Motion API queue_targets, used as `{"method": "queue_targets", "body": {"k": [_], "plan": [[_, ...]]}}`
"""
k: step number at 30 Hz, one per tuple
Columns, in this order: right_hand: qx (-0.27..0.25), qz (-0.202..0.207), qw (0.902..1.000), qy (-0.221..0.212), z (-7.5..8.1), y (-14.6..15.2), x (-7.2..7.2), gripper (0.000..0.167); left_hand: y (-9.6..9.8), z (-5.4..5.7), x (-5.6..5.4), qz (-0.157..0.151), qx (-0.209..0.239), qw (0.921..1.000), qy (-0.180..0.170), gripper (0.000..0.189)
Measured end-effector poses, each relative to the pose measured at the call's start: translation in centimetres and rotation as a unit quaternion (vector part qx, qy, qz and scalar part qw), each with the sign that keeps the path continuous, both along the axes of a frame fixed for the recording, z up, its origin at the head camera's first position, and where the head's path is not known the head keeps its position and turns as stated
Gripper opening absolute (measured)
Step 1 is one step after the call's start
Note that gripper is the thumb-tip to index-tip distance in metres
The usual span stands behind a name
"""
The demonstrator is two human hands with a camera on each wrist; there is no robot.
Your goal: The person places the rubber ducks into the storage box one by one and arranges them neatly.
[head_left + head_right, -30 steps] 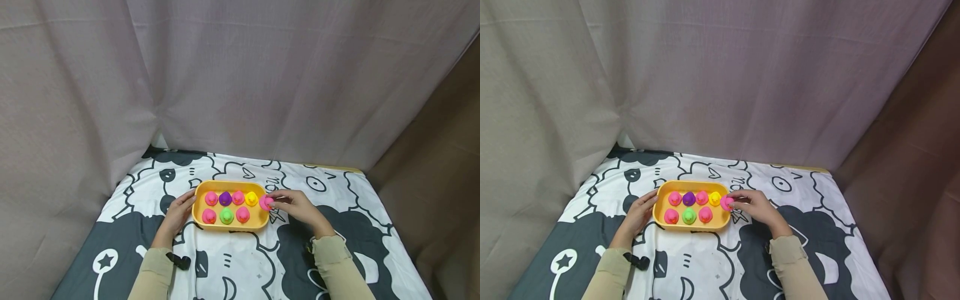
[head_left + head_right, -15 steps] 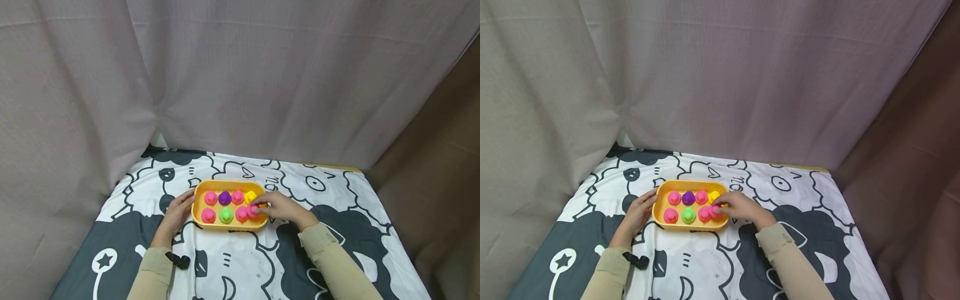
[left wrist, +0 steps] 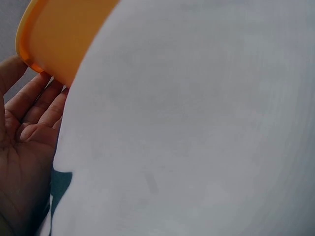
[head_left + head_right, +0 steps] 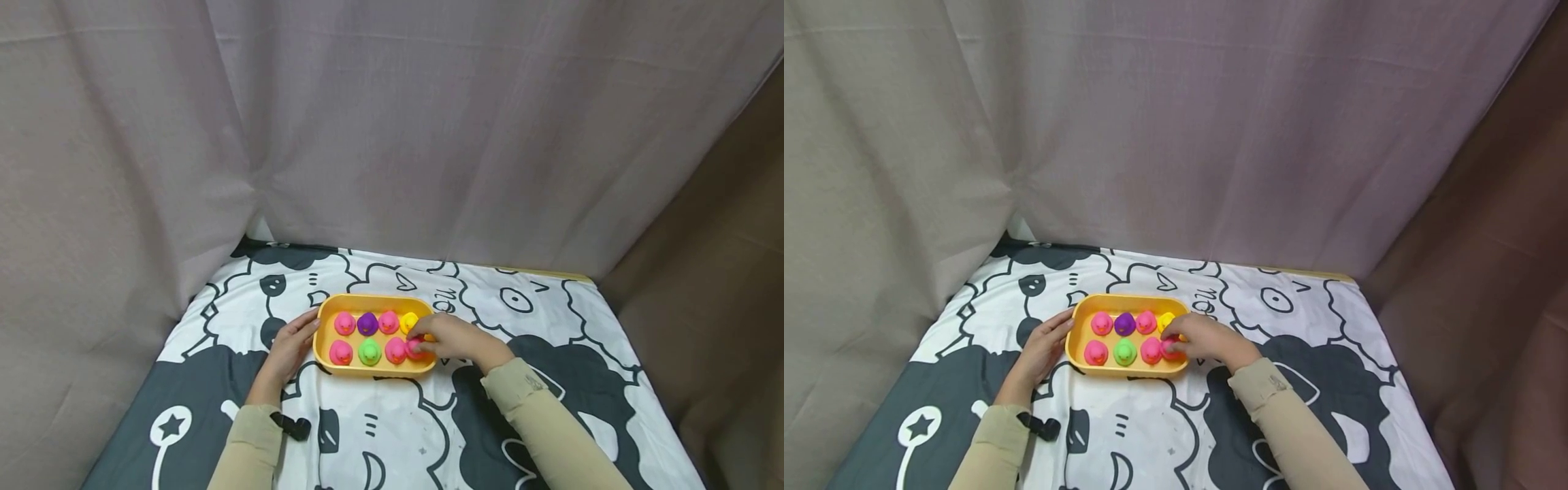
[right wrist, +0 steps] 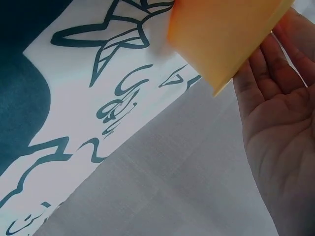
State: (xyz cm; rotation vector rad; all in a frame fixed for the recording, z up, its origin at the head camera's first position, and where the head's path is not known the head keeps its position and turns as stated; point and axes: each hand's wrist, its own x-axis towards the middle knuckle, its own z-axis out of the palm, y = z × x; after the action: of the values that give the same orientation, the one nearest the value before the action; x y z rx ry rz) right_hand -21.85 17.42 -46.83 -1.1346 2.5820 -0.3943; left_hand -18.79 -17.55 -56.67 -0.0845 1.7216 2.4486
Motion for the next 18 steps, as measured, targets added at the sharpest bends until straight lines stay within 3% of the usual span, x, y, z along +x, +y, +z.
{"method": "queue_targets", "body": {"k": [10, 18], "plan": [[0.016, 0.012, 0.9997, 0.014, 0.0, -0.6, 0.4, 0.018, -0.1, 0.1, 0.1, -0.007, 0.0, 1.0, -0.003, 0.047], [-0.001, -0.002, 0.9997, -0.026, -0.8, -0.7, 0.2, 0.016, -0.1, 0.3, 0.2, -0.01, -0.005, 0.9999, -0.006, 0.047]]}}
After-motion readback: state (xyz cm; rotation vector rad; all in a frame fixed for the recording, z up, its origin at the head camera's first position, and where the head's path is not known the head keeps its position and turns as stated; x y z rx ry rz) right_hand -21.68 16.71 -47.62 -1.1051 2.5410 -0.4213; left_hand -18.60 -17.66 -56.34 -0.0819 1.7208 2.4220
